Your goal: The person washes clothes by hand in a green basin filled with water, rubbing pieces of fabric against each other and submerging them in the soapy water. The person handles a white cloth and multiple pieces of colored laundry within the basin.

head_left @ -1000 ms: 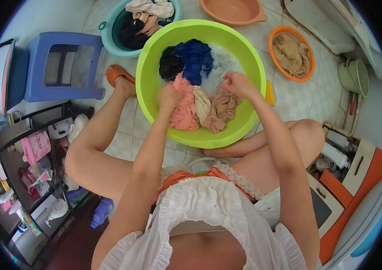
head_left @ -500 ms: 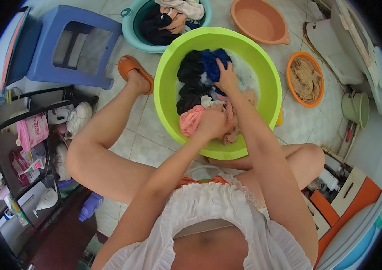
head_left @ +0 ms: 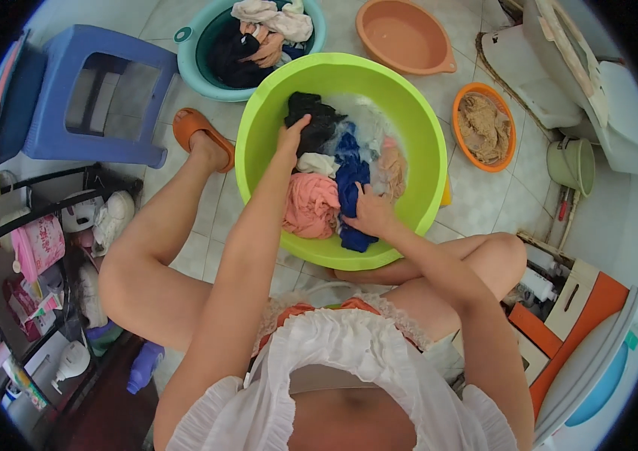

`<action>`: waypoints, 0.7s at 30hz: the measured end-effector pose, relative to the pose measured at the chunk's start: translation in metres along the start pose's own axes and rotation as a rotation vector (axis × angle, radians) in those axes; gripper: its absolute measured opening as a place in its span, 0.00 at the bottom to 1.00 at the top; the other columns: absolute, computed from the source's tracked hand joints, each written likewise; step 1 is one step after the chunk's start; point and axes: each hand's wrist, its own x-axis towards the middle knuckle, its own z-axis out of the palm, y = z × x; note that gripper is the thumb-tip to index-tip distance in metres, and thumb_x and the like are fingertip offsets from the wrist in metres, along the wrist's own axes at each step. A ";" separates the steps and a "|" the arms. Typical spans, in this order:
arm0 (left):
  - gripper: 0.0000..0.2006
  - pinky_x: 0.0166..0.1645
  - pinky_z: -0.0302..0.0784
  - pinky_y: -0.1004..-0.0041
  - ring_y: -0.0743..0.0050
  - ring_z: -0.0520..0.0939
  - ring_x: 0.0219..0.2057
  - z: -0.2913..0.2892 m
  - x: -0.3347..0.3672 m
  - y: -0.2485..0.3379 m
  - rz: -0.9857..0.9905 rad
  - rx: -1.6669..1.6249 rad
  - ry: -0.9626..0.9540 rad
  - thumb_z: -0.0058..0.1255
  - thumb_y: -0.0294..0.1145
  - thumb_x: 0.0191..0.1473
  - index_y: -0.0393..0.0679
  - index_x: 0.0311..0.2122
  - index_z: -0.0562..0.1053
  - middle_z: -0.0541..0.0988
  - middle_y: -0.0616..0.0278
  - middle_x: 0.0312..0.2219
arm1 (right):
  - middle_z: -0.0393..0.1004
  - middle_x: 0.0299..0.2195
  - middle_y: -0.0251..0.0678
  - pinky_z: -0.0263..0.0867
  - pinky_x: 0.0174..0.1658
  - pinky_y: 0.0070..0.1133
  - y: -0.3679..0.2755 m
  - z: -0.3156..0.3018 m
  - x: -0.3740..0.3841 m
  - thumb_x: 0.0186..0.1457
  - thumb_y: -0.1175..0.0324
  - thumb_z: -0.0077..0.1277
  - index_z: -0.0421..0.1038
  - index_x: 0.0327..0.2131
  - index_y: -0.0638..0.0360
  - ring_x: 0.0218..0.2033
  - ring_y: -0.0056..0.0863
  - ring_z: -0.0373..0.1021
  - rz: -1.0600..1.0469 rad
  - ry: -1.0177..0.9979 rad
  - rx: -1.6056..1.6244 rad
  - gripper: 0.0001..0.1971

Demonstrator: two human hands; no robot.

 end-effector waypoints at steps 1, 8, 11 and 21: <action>0.27 0.46 0.68 0.68 0.65 0.75 0.39 -0.001 -0.006 0.003 -0.065 -0.158 -0.023 0.56 0.42 0.41 0.41 0.47 0.65 0.73 0.57 0.40 | 0.61 0.44 0.51 0.63 0.41 0.33 -0.001 -0.002 0.007 0.36 0.48 0.55 0.45 0.55 0.66 0.37 0.48 0.66 0.067 -0.037 0.016 0.47; 0.26 0.51 0.63 0.67 0.65 0.70 0.45 -0.023 -0.057 0.024 -0.084 -0.632 -0.379 0.45 0.50 0.49 0.42 0.48 0.64 0.70 0.58 0.44 | 0.58 0.47 0.58 0.59 0.47 0.34 0.043 -0.006 0.036 0.28 0.41 0.58 0.48 0.54 0.67 0.47 0.51 0.59 0.028 -0.142 0.157 0.53; 0.26 0.51 0.63 0.67 0.65 0.70 0.46 -0.023 -0.077 0.045 -0.057 -0.634 -0.424 0.42 0.51 0.51 0.42 0.48 0.64 0.70 0.59 0.45 | 0.57 0.49 0.56 0.53 0.52 0.31 0.052 -0.018 0.046 0.28 0.39 0.58 0.60 0.48 0.65 0.51 0.50 0.55 -0.008 -0.103 0.132 0.46; 0.21 0.38 0.69 0.77 0.77 0.75 0.33 -0.018 -0.119 0.103 0.273 0.259 -0.210 0.53 0.37 0.44 0.33 0.42 0.68 0.75 0.63 0.32 | 0.61 0.47 0.46 0.58 0.48 0.32 0.059 0.011 0.071 0.36 0.52 0.56 0.56 0.51 0.57 0.48 0.44 0.59 0.026 0.181 0.006 0.38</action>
